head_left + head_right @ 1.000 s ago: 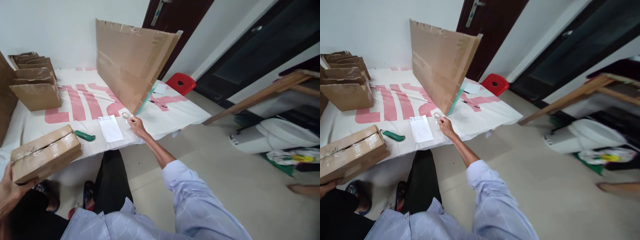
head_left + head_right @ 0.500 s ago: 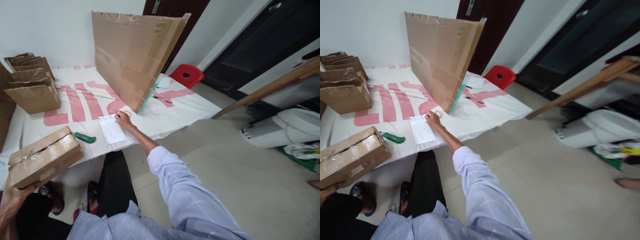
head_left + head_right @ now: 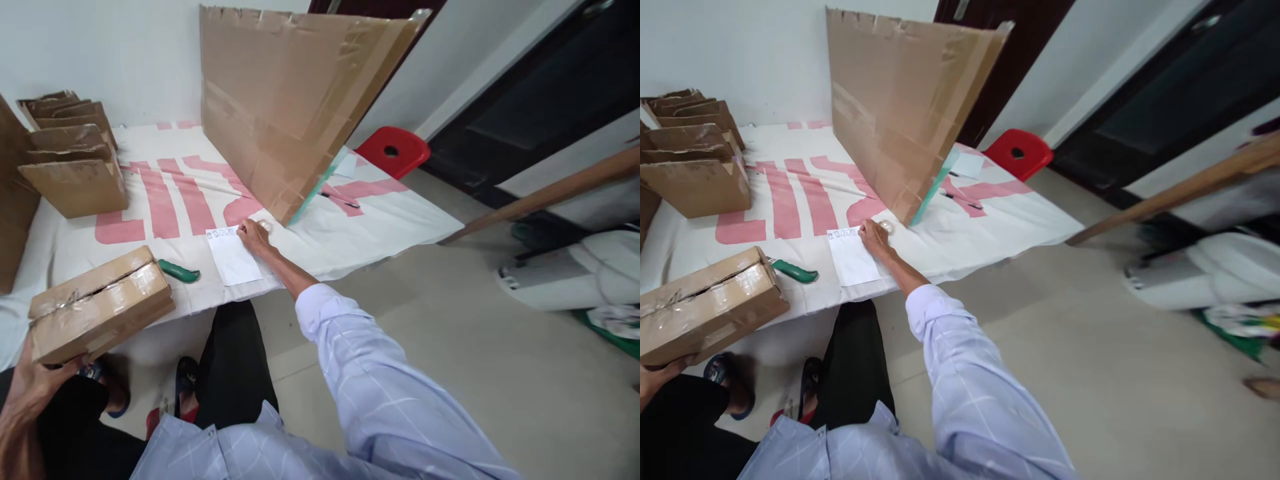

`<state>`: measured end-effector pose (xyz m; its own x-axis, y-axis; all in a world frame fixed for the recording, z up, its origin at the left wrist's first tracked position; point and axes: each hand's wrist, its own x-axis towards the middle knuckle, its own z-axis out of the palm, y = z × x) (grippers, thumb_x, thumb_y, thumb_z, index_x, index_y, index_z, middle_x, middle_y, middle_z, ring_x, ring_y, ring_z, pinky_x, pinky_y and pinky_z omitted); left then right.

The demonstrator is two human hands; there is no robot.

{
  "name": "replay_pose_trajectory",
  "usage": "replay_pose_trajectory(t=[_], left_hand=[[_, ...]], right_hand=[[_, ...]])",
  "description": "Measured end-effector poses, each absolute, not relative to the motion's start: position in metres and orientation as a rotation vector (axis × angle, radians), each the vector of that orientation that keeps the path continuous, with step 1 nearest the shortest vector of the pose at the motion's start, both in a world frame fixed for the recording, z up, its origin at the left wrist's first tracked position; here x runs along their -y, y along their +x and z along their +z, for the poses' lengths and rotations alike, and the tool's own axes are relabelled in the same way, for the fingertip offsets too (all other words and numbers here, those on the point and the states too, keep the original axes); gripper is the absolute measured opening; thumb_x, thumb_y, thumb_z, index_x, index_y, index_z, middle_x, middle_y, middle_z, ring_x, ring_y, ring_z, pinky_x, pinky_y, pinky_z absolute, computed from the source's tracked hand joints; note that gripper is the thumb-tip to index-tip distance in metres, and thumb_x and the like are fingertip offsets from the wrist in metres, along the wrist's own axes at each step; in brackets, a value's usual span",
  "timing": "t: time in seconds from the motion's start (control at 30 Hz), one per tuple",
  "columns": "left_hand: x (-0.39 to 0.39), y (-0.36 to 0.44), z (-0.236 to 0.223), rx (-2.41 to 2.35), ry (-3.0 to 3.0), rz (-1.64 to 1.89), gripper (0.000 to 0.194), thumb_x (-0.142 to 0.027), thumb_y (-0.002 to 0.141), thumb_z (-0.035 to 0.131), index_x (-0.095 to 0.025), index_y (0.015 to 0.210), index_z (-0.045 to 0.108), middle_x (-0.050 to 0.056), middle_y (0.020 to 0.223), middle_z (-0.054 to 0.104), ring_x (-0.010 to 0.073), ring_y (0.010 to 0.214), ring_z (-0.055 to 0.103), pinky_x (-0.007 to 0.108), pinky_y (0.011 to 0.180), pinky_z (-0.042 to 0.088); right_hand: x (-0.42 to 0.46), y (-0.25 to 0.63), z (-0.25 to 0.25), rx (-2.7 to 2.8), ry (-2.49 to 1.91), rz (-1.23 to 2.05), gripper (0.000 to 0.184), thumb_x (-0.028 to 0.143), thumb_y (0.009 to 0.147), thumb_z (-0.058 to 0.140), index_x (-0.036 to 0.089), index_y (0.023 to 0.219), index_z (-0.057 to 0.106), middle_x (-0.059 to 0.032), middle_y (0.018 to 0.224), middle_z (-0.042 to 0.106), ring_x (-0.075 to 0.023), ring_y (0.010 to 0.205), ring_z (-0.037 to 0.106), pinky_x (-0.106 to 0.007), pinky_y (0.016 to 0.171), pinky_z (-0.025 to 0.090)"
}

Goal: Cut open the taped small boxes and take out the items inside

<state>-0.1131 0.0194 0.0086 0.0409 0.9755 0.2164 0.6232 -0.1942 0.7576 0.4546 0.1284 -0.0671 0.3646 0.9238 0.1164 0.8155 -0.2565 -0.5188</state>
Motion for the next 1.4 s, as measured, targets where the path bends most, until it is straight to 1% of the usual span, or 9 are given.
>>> replay_pose_trajectory(t=[0.1,0.2,0.4,0.53,0.73,0.9,1.1,1.23,1.4], left_hand=[[-0.015,-0.102,0.020,-1.734,1.682,1.011,0.118,-0.054,0.040,0.100,-0.025,0.147,0.058,0.013,0.139,0.069,0.0520,0.133,0.063,0.077,0.116,0.049],[-0.014,-0.089,0.029,-1.571,1.619,1.229,0.127,-0.047,0.033,0.104,-0.024,0.147,0.053,0.016,0.154,0.059,0.0477,0.148,0.052,0.066,0.129,0.039],[-0.015,-0.081,0.030,-1.205,1.558,1.402,0.112,-0.037,0.037,0.109,-0.026,0.134,0.054,0.014,0.138,0.068,0.0389,0.136,0.062,0.053,0.117,0.053],[-0.008,-0.087,0.028,-1.163,1.567,1.390,0.109,-0.042,0.038,0.110,-0.027,0.131,0.055,0.010,0.134,0.069,0.0351,0.132,0.065,0.048,0.114,0.055],[-0.003,-0.099,0.028,-1.170,1.580,1.218,0.095,-0.044,0.045,0.108,-0.025,0.125,0.059,0.010,0.130,0.071,0.0330,0.128,0.066,0.040,0.104,0.058],[-0.006,-0.112,0.021,-1.240,1.432,1.278,0.098,-0.043,0.039,0.109,-0.023,0.122,0.062,0.007,0.120,0.073,0.0310,0.112,0.069,0.035,0.090,0.060],[-0.006,-0.127,0.014,-1.168,1.165,1.464,0.093,-0.042,0.035,0.106,-0.027,0.117,0.065,0.003,0.116,0.073,0.0242,0.107,0.070,0.028,0.084,0.060],[-0.006,-0.127,0.017,-1.175,1.138,1.438,0.093,-0.040,0.035,0.106,-0.027,0.117,0.064,0.003,0.117,0.072,0.0228,0.105,0.070,0.025,0.082,0.060],[-0.003,-0.108,0.029,-1.210,1.461,1.233,0.093,-0.037,0.042,0.107,-0.024,0.122,0.062,0.007,0.120,0.073,0.0266,0.109,0.070,0.029,0.086,0.059]], right_hand=[[-0.125,0.450,-0.065,1.499,-2.159,0.291,0.009,0.020,0.097,0.057,0.022,0.101,0.065,-0.0118,0.110,0.076,-0.0262,0.100,0.061,-0.034,0.086,0.041],[-0.122,0.443,-0.064,1.496,-2.170,0.283,0.012,0.017,0.096,0.054,0.021,0.092,0.064,-0.0139,0.107,0.075,-0.0264,0.099,0.059,-0.034,0.085,0.040],[-0.112,0.433,-0.059,1.465,-2.098,0.242,0.021,0.013,0.094,0.051,0.023,0.075,0.053,-0.0138,0.092,0.070,-0.0241,0.091,0.053,-0.036,0.081,0.037],[-0.099,0.433,-0.049,1.415,-1.981,0.197,0.024,0.017,0.095,0.047,0.027,0.074,0.045,-0.0094,0.083,0.063,-0.0233,0.087,0.051,-0.037,0.082,0.039],[-0.072,0.393,-0.021,1.465,-1.682,0.242,0.016,0.035,0.099,0.052,0.025,0.091,0.060,-0.0083,0.100,0.069,-0.0238,0.092,0.060,-0.038,0.085,0.051],[-0.030,0.316,0.011,1.711,-1.137,0.617,0.047,0.064,0.103,0.059,0.024,0.125,0.070,-0.0105,0.120,0.070,-0.0247,0.103,0.069,-0.042,0.089,0.061],[0.000,0.262,0.046,1.889,-0.804,0.645,0.067,0.069,0.099,0.067,0.026,0.150,0.061,-0.0145,0.141,0.063,-0.0293,0.129,0.064,-0.049,0.109,0.059],[0.002,0.256,0.053,1.934,-0.783,0.649,0.073,0.073,0.097,0.067,0.031,0.155,0.058,-0.0143,0.148,0.060,-0.0322,0.139,0.059,-0.052,0.114,0.056],[-0.004,0.273,0.043,1.829,-0.863,0.675,0.055,0.068,0.108,0.049,0.027,0.139,0.068,-0.0132,0.131,0.065,-0.0269,0.118,0.068,-0.046,0.102,0.061]])
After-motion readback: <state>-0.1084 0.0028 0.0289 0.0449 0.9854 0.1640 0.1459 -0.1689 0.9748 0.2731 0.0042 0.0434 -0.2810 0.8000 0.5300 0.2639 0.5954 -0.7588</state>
